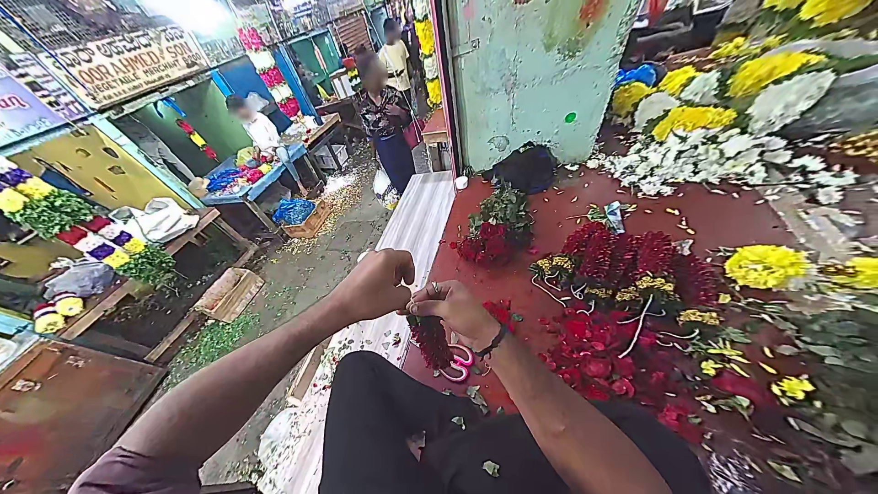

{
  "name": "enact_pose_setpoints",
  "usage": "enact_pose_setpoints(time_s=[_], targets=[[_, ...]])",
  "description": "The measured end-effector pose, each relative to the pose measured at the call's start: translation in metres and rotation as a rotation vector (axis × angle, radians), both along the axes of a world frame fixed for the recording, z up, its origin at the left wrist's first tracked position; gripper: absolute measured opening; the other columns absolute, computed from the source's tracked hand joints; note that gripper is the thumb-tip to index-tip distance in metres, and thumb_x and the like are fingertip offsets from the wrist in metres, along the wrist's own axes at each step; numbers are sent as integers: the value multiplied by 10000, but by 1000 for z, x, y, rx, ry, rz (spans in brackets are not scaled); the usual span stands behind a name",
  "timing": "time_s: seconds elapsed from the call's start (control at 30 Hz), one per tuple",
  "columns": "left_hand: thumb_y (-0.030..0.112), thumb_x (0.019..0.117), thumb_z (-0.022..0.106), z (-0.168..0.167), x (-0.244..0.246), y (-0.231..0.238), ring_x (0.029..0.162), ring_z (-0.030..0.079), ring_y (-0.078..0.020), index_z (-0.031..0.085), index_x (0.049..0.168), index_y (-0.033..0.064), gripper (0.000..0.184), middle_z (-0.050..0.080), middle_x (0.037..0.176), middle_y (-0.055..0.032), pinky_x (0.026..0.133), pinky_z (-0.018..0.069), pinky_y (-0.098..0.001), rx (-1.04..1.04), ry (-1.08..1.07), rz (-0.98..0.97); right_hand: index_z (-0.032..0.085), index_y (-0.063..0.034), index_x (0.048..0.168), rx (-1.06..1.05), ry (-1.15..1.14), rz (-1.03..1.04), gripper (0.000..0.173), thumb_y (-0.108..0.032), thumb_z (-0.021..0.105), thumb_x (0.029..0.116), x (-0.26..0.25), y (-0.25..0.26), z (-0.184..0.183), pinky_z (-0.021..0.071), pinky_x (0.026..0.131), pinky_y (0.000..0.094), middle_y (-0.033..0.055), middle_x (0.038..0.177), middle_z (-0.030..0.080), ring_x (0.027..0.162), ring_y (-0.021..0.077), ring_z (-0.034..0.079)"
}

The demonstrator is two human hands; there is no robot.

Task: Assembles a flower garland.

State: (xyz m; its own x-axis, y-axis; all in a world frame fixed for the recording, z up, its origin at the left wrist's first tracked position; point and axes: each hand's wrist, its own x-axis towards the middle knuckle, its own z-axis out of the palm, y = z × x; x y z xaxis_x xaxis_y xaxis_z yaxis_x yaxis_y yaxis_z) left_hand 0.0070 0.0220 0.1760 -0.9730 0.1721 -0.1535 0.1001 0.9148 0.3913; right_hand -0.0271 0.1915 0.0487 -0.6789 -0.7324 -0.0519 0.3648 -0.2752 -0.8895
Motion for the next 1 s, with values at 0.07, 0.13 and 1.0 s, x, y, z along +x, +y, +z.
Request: enact_pose_setpoints(time_s=[0.07,0.13,1.0], targets=[[129,853,744,-4,2,-3,697,600,-129,697,934,128,94,638,784,11,649,528,-369,-48,55,-81,751,34,923,28,31,-10,45,3,727,901,-2,4,-1,600,849,315,94,919,765,865,147,723],[159,876,725,-8,5,-6,878,621,-137,726,987,157,111,668,878,39,776,545,-372,-94,154,-158,763,22,918,53,61,-11,61,-14,716,904,-6,9,0,594,889,336,101,959,766,915,164,720],[125,1033,624,-40,45,-31,807,720,-182,747,1058,27,159,754,974,-71,753,629,-354,710,-56,256,676,-24,1287,170,53,-24,355,-59,673,933,-12,-16,-80,566,976,388,117,1267,698,1139,218,675]])
